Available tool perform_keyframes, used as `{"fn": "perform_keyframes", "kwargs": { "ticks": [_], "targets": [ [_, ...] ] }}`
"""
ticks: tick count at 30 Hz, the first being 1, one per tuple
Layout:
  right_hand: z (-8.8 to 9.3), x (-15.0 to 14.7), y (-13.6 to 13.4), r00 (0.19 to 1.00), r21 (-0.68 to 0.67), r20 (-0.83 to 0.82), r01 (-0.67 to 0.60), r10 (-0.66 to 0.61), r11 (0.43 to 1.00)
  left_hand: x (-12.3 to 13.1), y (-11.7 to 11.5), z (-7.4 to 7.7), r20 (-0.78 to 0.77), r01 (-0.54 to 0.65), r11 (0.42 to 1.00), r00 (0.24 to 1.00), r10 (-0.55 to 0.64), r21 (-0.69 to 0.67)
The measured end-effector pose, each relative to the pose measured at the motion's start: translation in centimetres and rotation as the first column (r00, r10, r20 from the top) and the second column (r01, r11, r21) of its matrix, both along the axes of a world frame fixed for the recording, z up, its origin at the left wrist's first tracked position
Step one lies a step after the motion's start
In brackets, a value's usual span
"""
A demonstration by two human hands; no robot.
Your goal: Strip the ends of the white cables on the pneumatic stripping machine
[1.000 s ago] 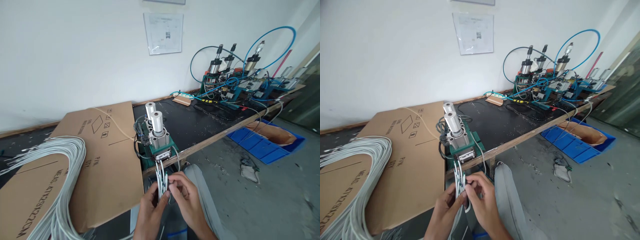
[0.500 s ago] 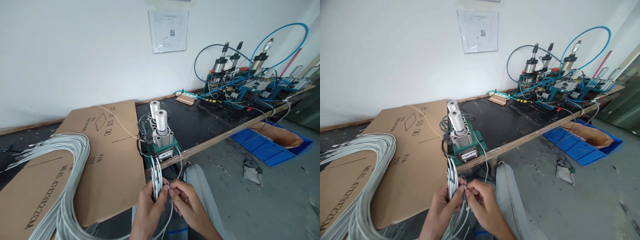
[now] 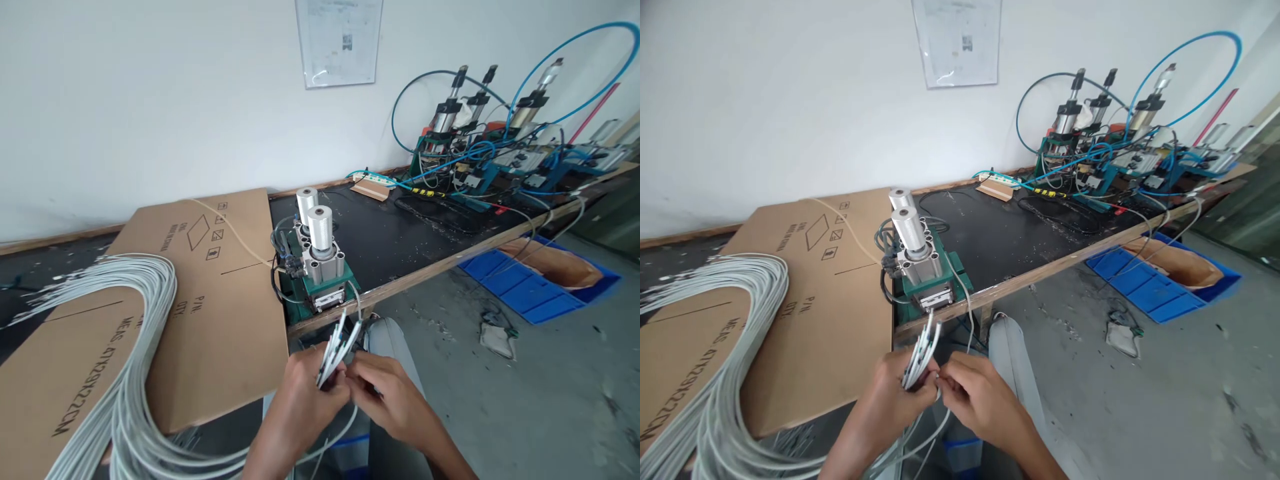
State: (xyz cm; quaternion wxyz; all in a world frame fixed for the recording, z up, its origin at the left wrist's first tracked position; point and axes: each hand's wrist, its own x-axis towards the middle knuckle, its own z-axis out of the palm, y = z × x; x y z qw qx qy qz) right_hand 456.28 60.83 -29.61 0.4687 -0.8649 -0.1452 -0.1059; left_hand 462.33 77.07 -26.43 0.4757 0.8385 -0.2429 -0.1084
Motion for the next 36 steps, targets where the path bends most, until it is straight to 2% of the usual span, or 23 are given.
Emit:
{"fn": "perform_keyframes", "kwargs": {
  "ticks": [2, 4, 6, 8, 10, 12, 14, 17, 23, 27, 32, 36],
  "targets": [
    [0.1, -0.4, -0.5, 0.999, -0.097, 0.045, -0.007, 0.011, 0.995, 0.1, -0.4, 0.1, 0.076, 0.018, 0.999, 0.997, -0.022, 0.05],
    [0.0, -0.6, -0.6, 0.996, -0.124, 0.093, 0.028, -0.016, 0.992, 0.0, -0.7, 0.1, 0.072, 0.004, 0.997, 0.997, -0.009, 0.072],
    [-0.5, -0.8, -0.2, 0.994, -0.025, 0.086, 0.076, -0.073, 0.997, -0.1, -0.8, -0.1, -0.024, -0.035, 0.999, 0.999, 0.035, 0.032],
    [-1.2, -0.9, 0.8, 0.992, 0.215, -0.041, 0.124, -0.118, 0.969, -0.3, -0.7, -0.4, -0.17, -0.099, 0.993, 0.982, 0.087, -0.065],
    [-2.1, -0.9, 2.2, 0.969, 0.464, -0.22, 0.206, -0.113, 0.862, -0.5, -0.4, -0.7, -0.331, -0.175, 0.97, 0.937, 0.112, -0.168],
    [-2.8, -0.8, 3.9, 0.938, 0.607, -0.332, 0.295, -0.101, 0.738, -0.7, -0.2, -1.1, -0.461, -0.255, 0.939, 0.878, 0.125, -0.23],
    [-3.2, -0.6, 5.3, 0.923, 0.668, -0.367, 0.351, -0.12, 0.656, -1.0, 0.1, -1.4, -0.546, -0.323, 0.907, 0.827, 0.132, -0.271],
    [-3.2, -0.3, 6.5, 0.921, 0.72, -0.37, 0.366, -0.12, 0.59, -1.2, 0.4, -1.8, -0.583, -0.389, 0.859, 0.801, 0.136, -0.334],
    [-3.3, -0.1, 7.1, 0.921, 0.744, -0.373, 0.368, -0.11, 0.557, -1.3, 0.8, -2.7, -0.606, -0.43, 0.813, 0.786, 0.123, -0.392],
    [-3.5, -0.1, 7.4, 0.915, 0.739, -0.381, 0.388, -0.133, 0.55, -1.5, 0.5, -3.1, -0.599, -0.485, 0.784, 0.779, 0.186, -0.388],
    [-3.3, 0.2, 7.6, 0.912, 0.725, -0.368, 0.404, -0.183, 0.557, -1.9, 0.0, -2.7, -0.642, -0.569, 0.724, 0.732, 0.229, -0.39],
    [-3.5, 0.3, 7.7, 0.905, 0.732, -0.382, 0.421, -0.19, 0.535, -1.9, -0.2, -2.4, -0.654, -0.568, 0.717, 0.727, 0.207, -0.404]
  ]
}}
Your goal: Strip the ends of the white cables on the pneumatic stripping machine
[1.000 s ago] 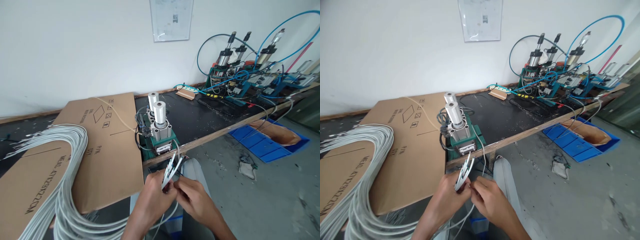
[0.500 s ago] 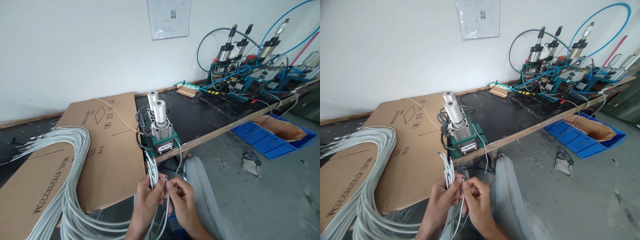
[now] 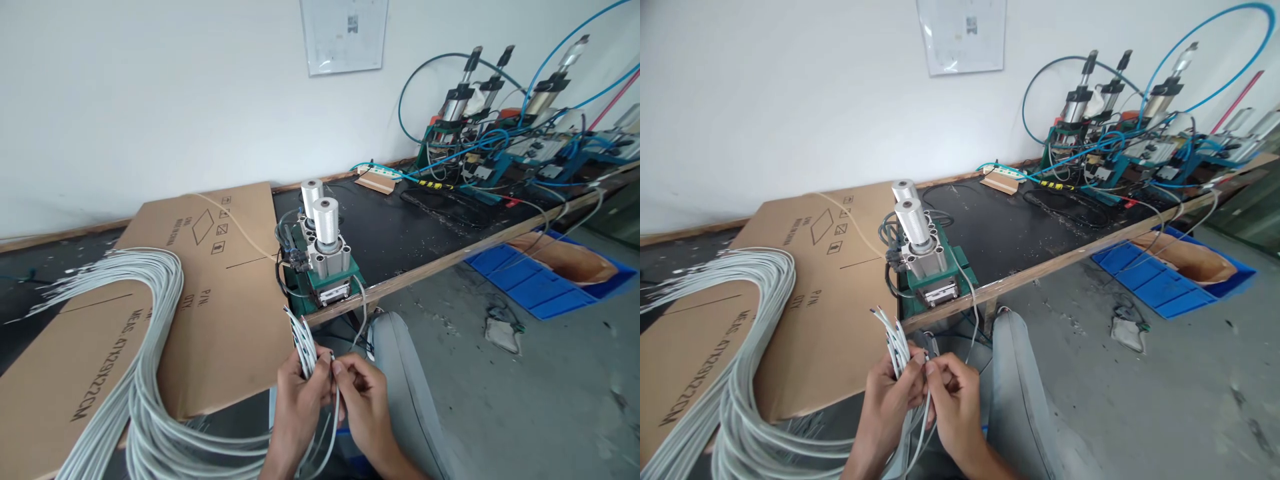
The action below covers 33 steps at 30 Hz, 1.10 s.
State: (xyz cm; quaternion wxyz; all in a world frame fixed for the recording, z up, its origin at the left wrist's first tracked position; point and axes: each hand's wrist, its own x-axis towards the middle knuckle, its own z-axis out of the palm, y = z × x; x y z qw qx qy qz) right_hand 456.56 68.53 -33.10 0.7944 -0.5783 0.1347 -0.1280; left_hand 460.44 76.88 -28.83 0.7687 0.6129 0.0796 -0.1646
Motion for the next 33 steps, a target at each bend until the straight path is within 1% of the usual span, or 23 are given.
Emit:
{"fn": "perform_keyframes", "kwargs": {
  "ticks": [4, 8, 11, 14, 19, 22, 24, 26, 27, 28, 29, 30, 31, 32, 33],
  "targets": [
    [0.1, 0.0, -0.1, 1.0, 0.035, -0.025, -0.007, 0.008, 0.999, 0.0, 0.2, -0.3, 0.006, 0.023, 1.0, 1.0, -0.023, -0.005],
    [0.2, -0.1, -0.2, 1.0, 0.011, -0.026, -0.017, 0.017, 1.0, 0.2, 0.1, -0.7, 0.025, 0.041, 0.998, 0.999, -0.042, 0.044],
    [0.0, -0.1, -0.1, 0.999, -0.017, -0.018, 0.028, -0.029, 0.999, 0.1, -0.2, -0.7, 0.046, 0.019, 0.998, 0.999, -0.022, 0.06],
    [-0.2, -0.1, 0.1, 0.997, -0.029, -0.006, 0.075, -0.075, 0.997, -0.1, -0.5, -0.6, 0.045, -0.008, 0.999, 0.999, 0.007, 0.032],
    [-0.3, 0.1, 0.5, 0.996, -0.038, -0.002, 0.084, -0.084, 0.996, -0.5, -0.4, -0.9, 0.069, -0.007, 1.0, 0.998, 0.006, 0.016],
    [-0.5, 0.1, 0.5, 0.998, -0.045, -0.014, 0.06, -0.061, 0.997, -0.5, -0.2, -1.2, 0.078, 0.002, 1.0, 0.997, -0.004, 0.024],
    [-0.8, 0.0, 0.2, 1.0, -0.061, -0.024, 0.015, -0.016, 0.998, -0.3, -0.1, -1.3, 0.086, 0.001, 0.999, 0.996, -0.004, 0.036],
    [-1.1, -0.1, -0.6, 0.998, -0.124, -0.005, -0.055, 0.054, 0.991, 0.1, 0.0, -1.3, 0.102, 0.01, 0.999, 0.995, -0.014, 0.046],
    [-1.1, -0.2, -1.2, 0.996, -0.195, 0.031, -0.073, 0.081, 0.978, 0.3, 0.0, -1.3, 0.106, 0.017, 0.999, 0.994, -0.022, 0.049],
    [-1.2, -0.2, -1.9, 0.99, -0.301, 0.096, -0.068, 0.102, 0.951, 0.5, 0.0, -1.2, 0.106, 0.022, 0.999, 0.994, -0.027, 0.05],
    [-1.2, -0.2, -2.7, 0.972, -0.434, 0.198, -0.028, 0.125, 0.901, 0.7, 0.0, -1.1, 0.099, 0.021, 0.999, 0.995, -0.026, 0.047],
    [-1.1, -0.2, -3.5, 0.937, -0.574, 0.309, 0.044, 0.166, 0.818, 1.0, -0.1, -1.0, 0.092, 0.014, 0.999, 0.996, -0.018, 0.045],
    [-0.9, -0.2, -4.2, 0.888, -0.695, 0.4, 0.133, 0.227, 0.706, 1.2, -0.2, -0.9, 0.085, 0.005, 0.999, 0.996, -0.009, 0.045],
    [-0.8, -0.2, -4.8, 0.839, -0.78, 0.456, 0.217, 0.297, 0.587, 1.4, -0.2, -0.7, 0.083, 0.001, 0.999, 0.997, -0.004, 0.043],
    [-0.6, -0.1, -5.4, 0.801, -0.83, 0.481, 0.284, 0.357, 0.481, 1.6, -0.3, -0.6, 0.084, 0.003, 0.999, 0.996, -0.006, 0.04]
  ]
}}
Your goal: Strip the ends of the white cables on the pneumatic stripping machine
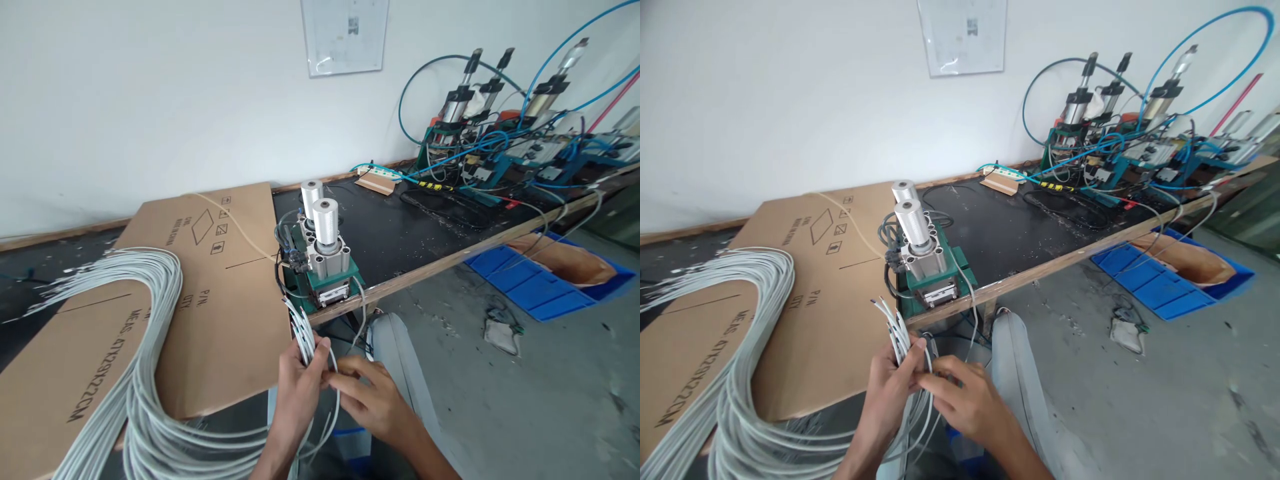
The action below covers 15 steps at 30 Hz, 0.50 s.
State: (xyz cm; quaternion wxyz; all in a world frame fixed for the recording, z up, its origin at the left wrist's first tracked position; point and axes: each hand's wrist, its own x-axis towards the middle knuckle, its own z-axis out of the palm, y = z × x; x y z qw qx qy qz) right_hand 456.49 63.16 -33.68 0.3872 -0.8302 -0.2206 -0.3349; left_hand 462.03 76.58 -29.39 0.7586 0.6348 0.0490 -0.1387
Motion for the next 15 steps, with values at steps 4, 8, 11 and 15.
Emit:
{"fn": "perform_keyframes", "kwargs": {
  "ticks": [4, 8, 11, 15],
  "targets": [
    [0.2, 0.8, -0.9, 0.984, -0.117, 0.141, 0.128, -0.111, 0.985, 0.4, 0.1, 0.7, 0.043, 0.013, 1.0, 0.999, -0.013, -0.007],
    [-0.5, 2.7, -0.9, 0.946, -0.025, 0.173, 0.282, -0.273, 0.959, 0.1, 0.7, 1.7, 0.13, -0.086, 0.996, 0.988, 0.085, 0.0],
    [-1.1, 4.2, -1.0, 0.942, 0.064, 0.15, 0.294, -0.301, 0.954, -0.1, 1.1, 2.5, 0.176, -0.139, 0.99, 0.975, 0.134, 0.013],
    [-1.3, 5.1, -1.3, 0.954, 0.085, 0.126, 0.264, -0.273, 0.961, -0.2, 1.4, 2.9, 0.187, -0.132, 0.991, 0.974, 0.124, 0.027]
  ]
}}
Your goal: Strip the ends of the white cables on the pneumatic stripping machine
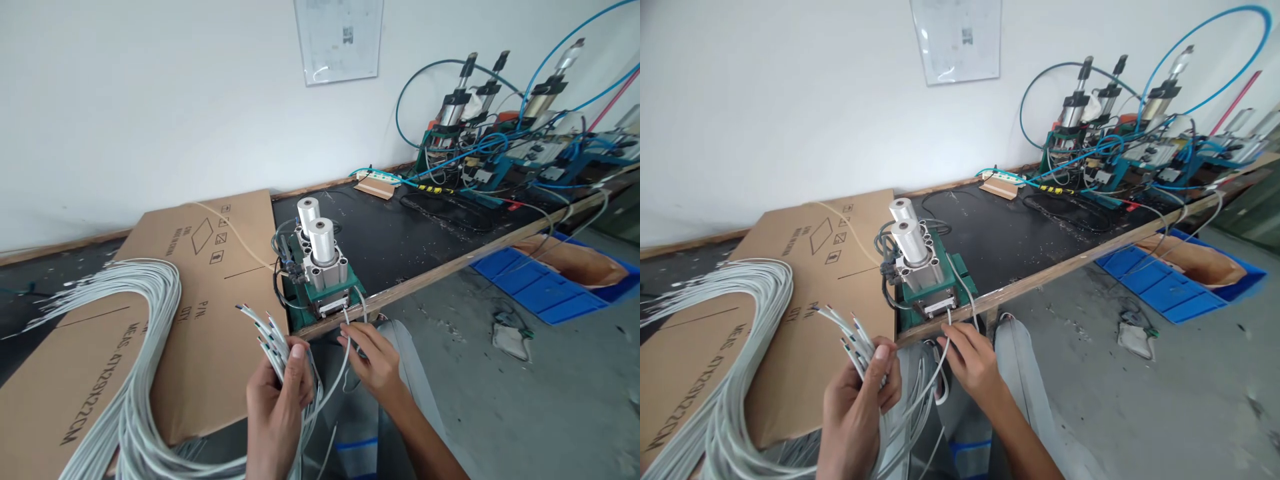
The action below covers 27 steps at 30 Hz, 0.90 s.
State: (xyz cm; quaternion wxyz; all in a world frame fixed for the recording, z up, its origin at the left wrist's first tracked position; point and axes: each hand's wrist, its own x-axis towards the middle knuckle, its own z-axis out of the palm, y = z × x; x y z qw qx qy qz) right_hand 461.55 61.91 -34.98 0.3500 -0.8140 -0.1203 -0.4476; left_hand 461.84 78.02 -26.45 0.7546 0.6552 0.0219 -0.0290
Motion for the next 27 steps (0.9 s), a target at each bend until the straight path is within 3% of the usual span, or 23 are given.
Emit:
{"fn": "perform_keyframes", "kwargs": {
  "ticks": [8, 27],
  "targets": [
    [0.1, -0.2, 0.0, 1.0, -0.05, 0.002, 0.018, -0.018, 0.999, 0.0, 0.2, -1.0, -0.03, 0.013, 1.0, 0.999, -0.013, -0.009],
    [-0.1, 2.1, 0.0, 1.0, -0.04, 0.028, 0.005, -0.004, 0.999, -0.1, 0.1, -1.7, -0.02, 0.03, 1.0, 0.999, -0.03, -0.005]
  ]
}}
